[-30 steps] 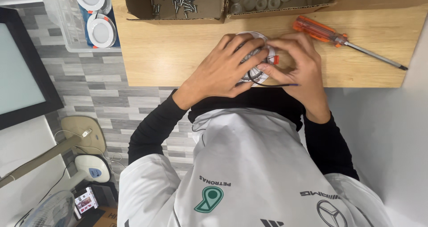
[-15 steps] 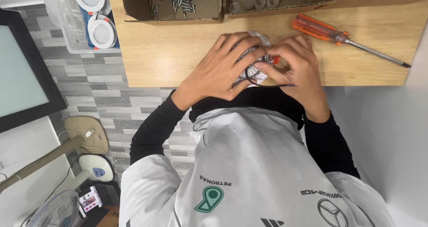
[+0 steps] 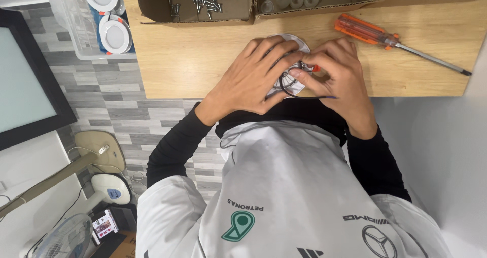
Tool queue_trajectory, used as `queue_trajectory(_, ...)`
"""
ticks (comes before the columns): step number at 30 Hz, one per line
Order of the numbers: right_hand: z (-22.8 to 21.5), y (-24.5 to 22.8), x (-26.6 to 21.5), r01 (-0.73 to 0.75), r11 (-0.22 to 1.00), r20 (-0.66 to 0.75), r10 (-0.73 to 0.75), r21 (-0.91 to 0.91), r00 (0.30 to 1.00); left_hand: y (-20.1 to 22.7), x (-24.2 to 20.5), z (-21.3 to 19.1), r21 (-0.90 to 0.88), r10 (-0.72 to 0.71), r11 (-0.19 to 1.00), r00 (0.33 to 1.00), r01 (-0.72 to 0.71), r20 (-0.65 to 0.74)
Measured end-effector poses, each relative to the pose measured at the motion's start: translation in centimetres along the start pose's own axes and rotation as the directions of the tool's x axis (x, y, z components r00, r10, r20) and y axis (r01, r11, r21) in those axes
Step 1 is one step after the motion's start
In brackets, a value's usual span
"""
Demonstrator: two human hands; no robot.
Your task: The person assembles multiple recessed LED light fixtures at a wooden workbench. They repeatedly pick up a white circular housing, insert a diffuser, place an LED module with wires into the housing, and then place the completed unit into a plastic bin. The process is repeated for several units.
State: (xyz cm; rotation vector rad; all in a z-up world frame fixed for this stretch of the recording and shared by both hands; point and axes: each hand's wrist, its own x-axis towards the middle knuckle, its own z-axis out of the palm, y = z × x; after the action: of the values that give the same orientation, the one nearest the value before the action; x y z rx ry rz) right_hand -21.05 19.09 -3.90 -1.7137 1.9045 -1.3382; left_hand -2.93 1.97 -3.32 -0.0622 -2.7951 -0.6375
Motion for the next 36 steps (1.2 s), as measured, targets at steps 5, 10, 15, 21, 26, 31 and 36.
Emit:
queue_trajectory(5, 0.0, -0.2, 0.2, 0.006, 0.999, 0.01, -0.006, -0.033, 1.0, -0.1, 0.0, 0.4, 0.086, 0.051, 0.995, 0.998, -0.049, -0.026)
queue_trajectory(10, 0.3, 0.4, -0.1, 0.012, 0.999, 0.011, -0.012, -0.048, 1.0, -0.2, 0.6, 0.8, 0.167, 0.131, 0.979, 0.988, -0.117, -0.081)
queue_trajectory(15, 0.0, -0.1, 0.1, -0.052, 0.998, -0.013, 0.052, 0.033, 0.999, -0.2, 1.1, 0.6, 0.217, 0.147, 0.968, 0.985, -0.124, -0.092)
queue_trajectory(21, -0.5, -1.2, 0.5, -0.09, 0.994, -0.001, 0.09, 0.058, 0.996, -0.5, 1.4, 0.2, 0.281, 0.196, 0.943, 0.98, -0.179, -0.034)
queue_trajectory(26, -1.4, -1.7, 0.7, -0.089, 0.994, 0.025, 0.088, 0.07, 0.996, -0.3, 1.6, -0.4, 0.32, 0.167, 0.931, 0.984, -0.177, 0.059)
queue_trajectory(31, -1.4, -1.4, -0.1, -0.095, 0.928, -0.137, 0.153, 0.36, 0.979, 0.3, 1.6, -0.5, 0.157, 0.064, 0.985, 0.998, -0.066, 0.021)
queue_trajectory(36, -1.2, -1.5, -0.5, -0.032, 0.944, -0.236, 0.114, 0.328, 0.965, 0.7, 1.6, -0.2, 0.152, 0.086, 0.985, 0.996, -0.083, -0.02)
